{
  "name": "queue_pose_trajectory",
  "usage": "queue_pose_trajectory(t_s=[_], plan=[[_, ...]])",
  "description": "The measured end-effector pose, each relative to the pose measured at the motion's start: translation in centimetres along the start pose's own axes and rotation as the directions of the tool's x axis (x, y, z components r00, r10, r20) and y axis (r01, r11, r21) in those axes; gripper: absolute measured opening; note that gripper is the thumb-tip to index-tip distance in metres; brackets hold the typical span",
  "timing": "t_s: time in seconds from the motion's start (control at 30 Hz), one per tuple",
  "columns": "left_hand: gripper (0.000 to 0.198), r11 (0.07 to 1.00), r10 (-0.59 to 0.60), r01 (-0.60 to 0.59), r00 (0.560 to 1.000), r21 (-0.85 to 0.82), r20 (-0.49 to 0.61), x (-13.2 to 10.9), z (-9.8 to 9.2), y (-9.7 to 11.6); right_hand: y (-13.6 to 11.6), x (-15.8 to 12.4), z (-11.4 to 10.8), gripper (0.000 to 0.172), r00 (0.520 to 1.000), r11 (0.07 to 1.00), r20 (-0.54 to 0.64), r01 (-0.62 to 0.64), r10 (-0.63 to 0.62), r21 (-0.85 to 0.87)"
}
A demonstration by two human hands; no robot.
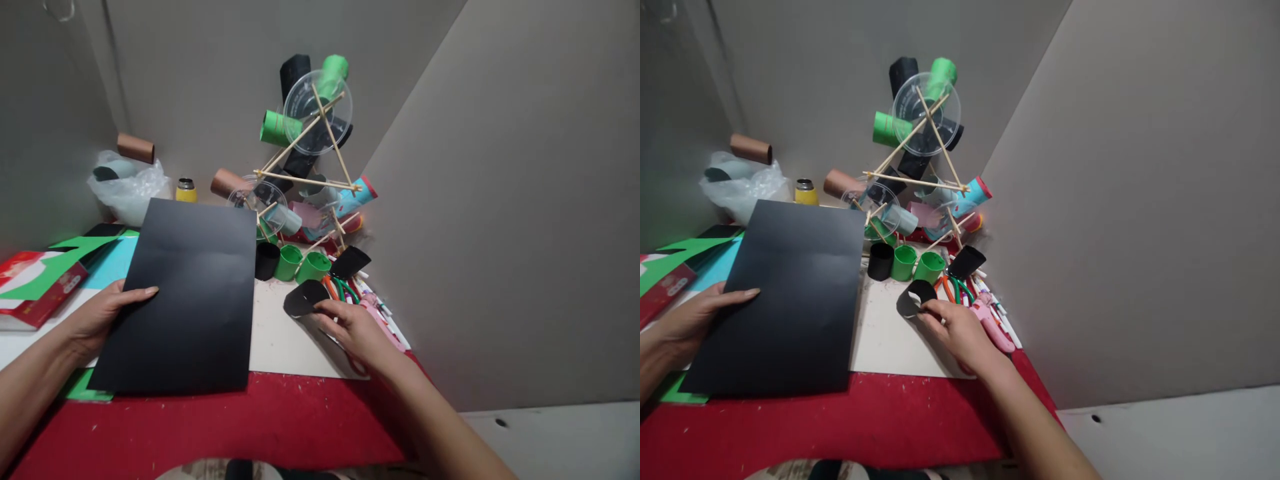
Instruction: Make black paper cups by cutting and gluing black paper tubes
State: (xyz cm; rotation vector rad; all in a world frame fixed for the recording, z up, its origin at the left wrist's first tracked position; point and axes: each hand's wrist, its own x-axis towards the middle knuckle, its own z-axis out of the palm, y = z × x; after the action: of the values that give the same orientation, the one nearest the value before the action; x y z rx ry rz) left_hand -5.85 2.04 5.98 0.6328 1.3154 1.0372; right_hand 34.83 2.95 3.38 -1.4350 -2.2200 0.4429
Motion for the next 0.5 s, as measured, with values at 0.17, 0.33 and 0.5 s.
queue_pose_trajectory(t_s=[0.17,0.33,0.5], plan=[[0.047,0.999,-0.04,0.038,0.998,-0.028,-0.049,0.3,-0.5,-0.3,1.5,-1.1,-3.0,0.031,0.991,0.994,-0.083,-0.102,0.104,0.027],[0.049,0.998,-0.06,0.056,0.992,-0.036,-0.107,0.1,-0.3,-0.2,3.7,-2.0,-6.0,0.049,0.96,0.97,-0.141,-0.232,0.24,0.071],[0.054,0.999,-0.039,0.034,0.991,-0.038,-0.131,-0.5,0.1,0.4,7.6,-1.7,-6.6,0.04,0.915,0.939,-0.217,-0.343,0.339,0.024]])
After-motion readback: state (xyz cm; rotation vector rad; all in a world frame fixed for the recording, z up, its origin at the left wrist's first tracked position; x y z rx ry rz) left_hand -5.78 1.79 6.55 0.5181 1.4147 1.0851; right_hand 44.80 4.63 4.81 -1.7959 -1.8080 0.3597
